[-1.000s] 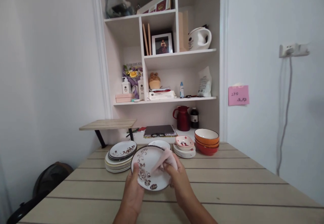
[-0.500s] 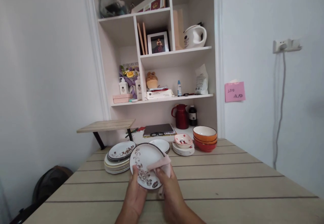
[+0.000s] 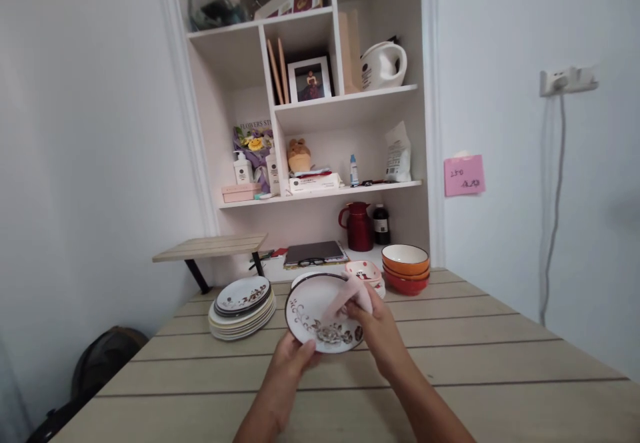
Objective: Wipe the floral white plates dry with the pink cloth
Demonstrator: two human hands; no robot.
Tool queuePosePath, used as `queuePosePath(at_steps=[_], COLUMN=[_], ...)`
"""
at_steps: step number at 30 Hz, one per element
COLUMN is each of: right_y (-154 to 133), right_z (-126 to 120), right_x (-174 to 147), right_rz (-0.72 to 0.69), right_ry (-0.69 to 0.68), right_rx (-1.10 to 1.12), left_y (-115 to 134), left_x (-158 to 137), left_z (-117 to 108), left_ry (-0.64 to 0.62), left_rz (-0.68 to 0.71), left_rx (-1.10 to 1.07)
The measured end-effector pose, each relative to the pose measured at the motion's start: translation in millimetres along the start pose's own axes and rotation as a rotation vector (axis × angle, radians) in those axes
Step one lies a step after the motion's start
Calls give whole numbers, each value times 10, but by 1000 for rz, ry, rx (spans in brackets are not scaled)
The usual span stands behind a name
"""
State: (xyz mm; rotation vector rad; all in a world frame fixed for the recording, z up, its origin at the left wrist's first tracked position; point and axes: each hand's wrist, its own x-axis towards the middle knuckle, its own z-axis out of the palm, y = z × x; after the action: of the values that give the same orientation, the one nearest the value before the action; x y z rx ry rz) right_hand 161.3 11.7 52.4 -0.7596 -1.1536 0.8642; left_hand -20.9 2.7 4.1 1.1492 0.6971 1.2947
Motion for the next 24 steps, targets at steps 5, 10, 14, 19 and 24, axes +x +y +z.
queuePosePath(at_steps=[5, 10, 14, 19, 24], right_y=[-79, -20, 79, 255, 346], right_z=[-92, -292, -529, -656, -542], right_x=[30, 148, 291, 359, 308], right_rz=[-73, 43, -6, 61, 160], right_ry=[116, 438, 560, 612, 476], right_rx=[-71, 165, 398, 446, 381], left_y=[-150, -239, -234, -226, -148], left_x=[0, -27, -35, 18, 54], left_z=[14, 43, 61, 22, -76], left_ry=[-94, -192, -151, 27, 174], left_rz=[-18, -108, -127, -136, -101], left_rx=[194, 461, 393, 318, 235])
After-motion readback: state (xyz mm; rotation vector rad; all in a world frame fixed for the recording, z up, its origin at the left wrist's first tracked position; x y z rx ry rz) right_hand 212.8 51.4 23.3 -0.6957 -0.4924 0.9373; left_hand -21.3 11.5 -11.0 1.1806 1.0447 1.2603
